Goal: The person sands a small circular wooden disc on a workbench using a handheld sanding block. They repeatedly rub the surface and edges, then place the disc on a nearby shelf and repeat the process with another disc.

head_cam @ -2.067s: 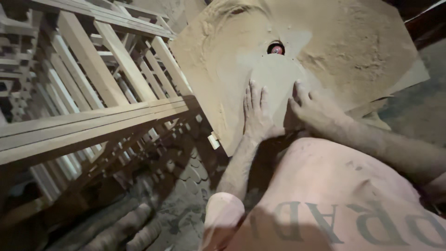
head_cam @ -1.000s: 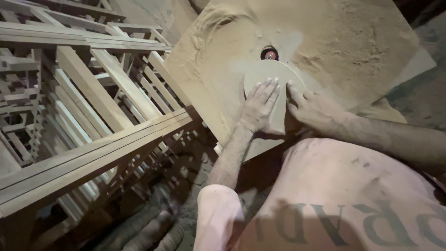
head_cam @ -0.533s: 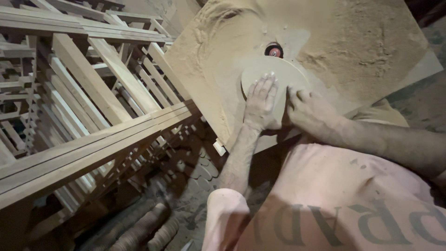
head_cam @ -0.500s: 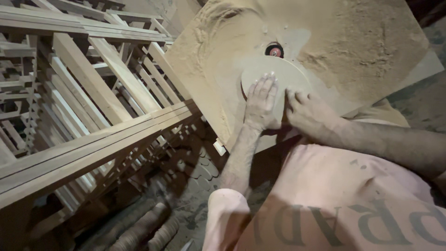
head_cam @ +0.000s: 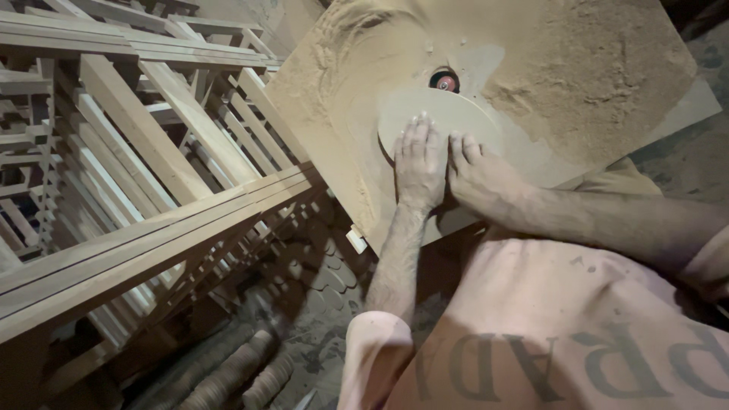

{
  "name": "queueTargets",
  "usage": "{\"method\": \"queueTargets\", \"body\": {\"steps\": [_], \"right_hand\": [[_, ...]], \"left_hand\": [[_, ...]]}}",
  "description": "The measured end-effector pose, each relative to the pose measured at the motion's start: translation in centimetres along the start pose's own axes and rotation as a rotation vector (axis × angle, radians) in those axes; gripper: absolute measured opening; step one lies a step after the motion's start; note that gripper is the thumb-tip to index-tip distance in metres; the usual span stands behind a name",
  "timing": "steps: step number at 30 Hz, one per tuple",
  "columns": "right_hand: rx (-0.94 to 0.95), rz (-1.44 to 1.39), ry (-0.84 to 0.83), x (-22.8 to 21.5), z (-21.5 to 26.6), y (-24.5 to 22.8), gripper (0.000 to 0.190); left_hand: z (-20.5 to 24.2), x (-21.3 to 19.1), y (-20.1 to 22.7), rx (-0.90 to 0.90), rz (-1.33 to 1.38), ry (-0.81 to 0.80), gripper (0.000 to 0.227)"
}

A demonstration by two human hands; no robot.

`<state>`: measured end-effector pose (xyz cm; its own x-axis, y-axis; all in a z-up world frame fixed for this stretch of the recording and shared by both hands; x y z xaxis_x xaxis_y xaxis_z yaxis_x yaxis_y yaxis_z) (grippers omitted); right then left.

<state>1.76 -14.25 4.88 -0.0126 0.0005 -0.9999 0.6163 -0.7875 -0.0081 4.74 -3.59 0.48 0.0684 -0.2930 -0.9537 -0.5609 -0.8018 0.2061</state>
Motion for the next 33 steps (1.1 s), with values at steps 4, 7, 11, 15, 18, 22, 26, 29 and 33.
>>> {"method": "queueTargets", "body": {"steps": [4, 7, 11, 15, 18, 22, 26, 29, 33], "right_hand": [[0.046, -0.038, 0.032, 0.4, -0.7, -0.2, 0.054], [0.045, -0.03, 0.066, 0.6, -1.3, -0.4, 0.052], [0.037, -0.014, 0.115, 0.5, -2.2, -0.6, 0.053], [-0.039, 0.061, 0.111, 0.2, -2.9, -0.7, 0.052], [-0.039, 0.002, 0.145, -0.3, -3.3, -0.2, 0.051], [-0.135, -0.051, 0.021, 0.8, -3.9, -0.2, 0.042], [-0.028, -0.104, 0.216, 1.3, -4.4, 0.2, 0.057], [0.024, -0.236, 0.219, 2.8, -4.9, 0.7, 0.056], [0.001, -0.303, 0.171, 4.2, -5.5, 0.3, 0.05]], "left_hand": [[0.4, 0.9, -0.8, -0.031, -0.114, 0.042, 0.041], [0.8, 2.0, -1.6, -0.051, -0.187, 0.087, 0.04], [1.1, 3.4, -2.6, -0.073, -0.317, 0.118, 0.038], [1.4, 3.9, -3.2, -0.117, -0.401, 0.18, 0.033], [1.3, 3.9, -3.5, -0.173, -0.437, 0.193, 0.032], [0.8, 3.1, -2.8, -0.226, -0.519, 0.22, 0.031], [1.0, 2.1, -2.2, -0.355, -0.538, 0.182, 0.036], [0.7, 2.4, -1.8, -0.483, -0.465, 0.114, 0.046], [0.6, 1.7, -1.4, -0.496, -0.684, 0.034, 0.049]]}}
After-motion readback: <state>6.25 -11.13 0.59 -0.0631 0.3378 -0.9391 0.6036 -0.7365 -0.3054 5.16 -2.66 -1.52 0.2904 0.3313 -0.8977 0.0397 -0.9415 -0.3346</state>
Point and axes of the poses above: each hand's wrist, its own z-axis away from the middle knuckle, its own x-axis out of the palm, y = z × x, the point moved 6 cm from there along -z, towards the middle knuckle, and after that the axes turned 2 degrees about x, right-handed, at the moved point
